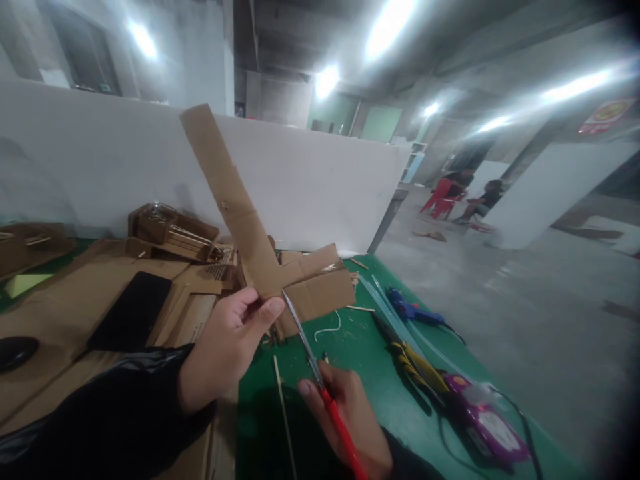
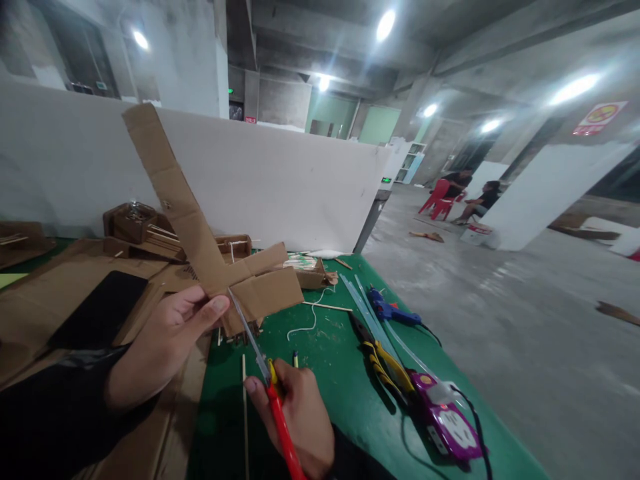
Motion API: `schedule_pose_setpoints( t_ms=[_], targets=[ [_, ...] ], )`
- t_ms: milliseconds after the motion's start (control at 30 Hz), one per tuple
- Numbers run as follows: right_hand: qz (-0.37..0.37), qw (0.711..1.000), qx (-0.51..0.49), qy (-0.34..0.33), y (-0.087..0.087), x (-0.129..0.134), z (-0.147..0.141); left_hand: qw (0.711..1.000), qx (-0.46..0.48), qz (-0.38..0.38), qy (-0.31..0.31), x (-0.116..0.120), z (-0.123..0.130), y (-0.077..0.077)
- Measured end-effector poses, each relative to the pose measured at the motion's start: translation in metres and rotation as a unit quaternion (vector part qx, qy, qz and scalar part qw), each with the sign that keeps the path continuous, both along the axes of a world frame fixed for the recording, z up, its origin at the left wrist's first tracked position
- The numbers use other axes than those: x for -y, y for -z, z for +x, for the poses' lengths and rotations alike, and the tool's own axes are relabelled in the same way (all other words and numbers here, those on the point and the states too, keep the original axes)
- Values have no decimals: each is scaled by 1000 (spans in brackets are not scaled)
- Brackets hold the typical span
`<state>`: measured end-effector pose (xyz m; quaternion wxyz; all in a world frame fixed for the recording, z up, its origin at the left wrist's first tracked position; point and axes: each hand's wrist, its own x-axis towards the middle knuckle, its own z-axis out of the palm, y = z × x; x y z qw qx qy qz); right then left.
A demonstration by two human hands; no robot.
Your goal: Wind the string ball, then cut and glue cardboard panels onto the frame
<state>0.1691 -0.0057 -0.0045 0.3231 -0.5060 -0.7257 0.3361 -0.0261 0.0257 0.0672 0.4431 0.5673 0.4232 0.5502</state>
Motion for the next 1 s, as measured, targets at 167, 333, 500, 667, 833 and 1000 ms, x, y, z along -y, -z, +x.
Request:
schedule_pose_setpoints(
  t_ms=[167, 333, 500, 667, 833, 1000],
  targets=[
    [6, 1000, 7, 0, 1, 0, 1, 1000, -3, -7, 26, 3, 0, -5],
    [5, 1000, 7, -13, -2, -1, 1, 999, 0, -4, 32, 4, 1, -6],
    [3, 998, -10, -56, -3, -2, 2, 999, 12, 1, 32, 2, 1, -4],
    [38, 997, -18, -72, 0, -1, 3, 999, 38, -8, 37, -2, -1, 0],
    [46, 996, -13, -70, 2, 0, 3, 999, 14, -3, 33, -1, -2, -2],
    [33, 997, -11, -65, 2, -1, 3, 999, 15, -8, 46, 2, -1, -3]
  ],
)
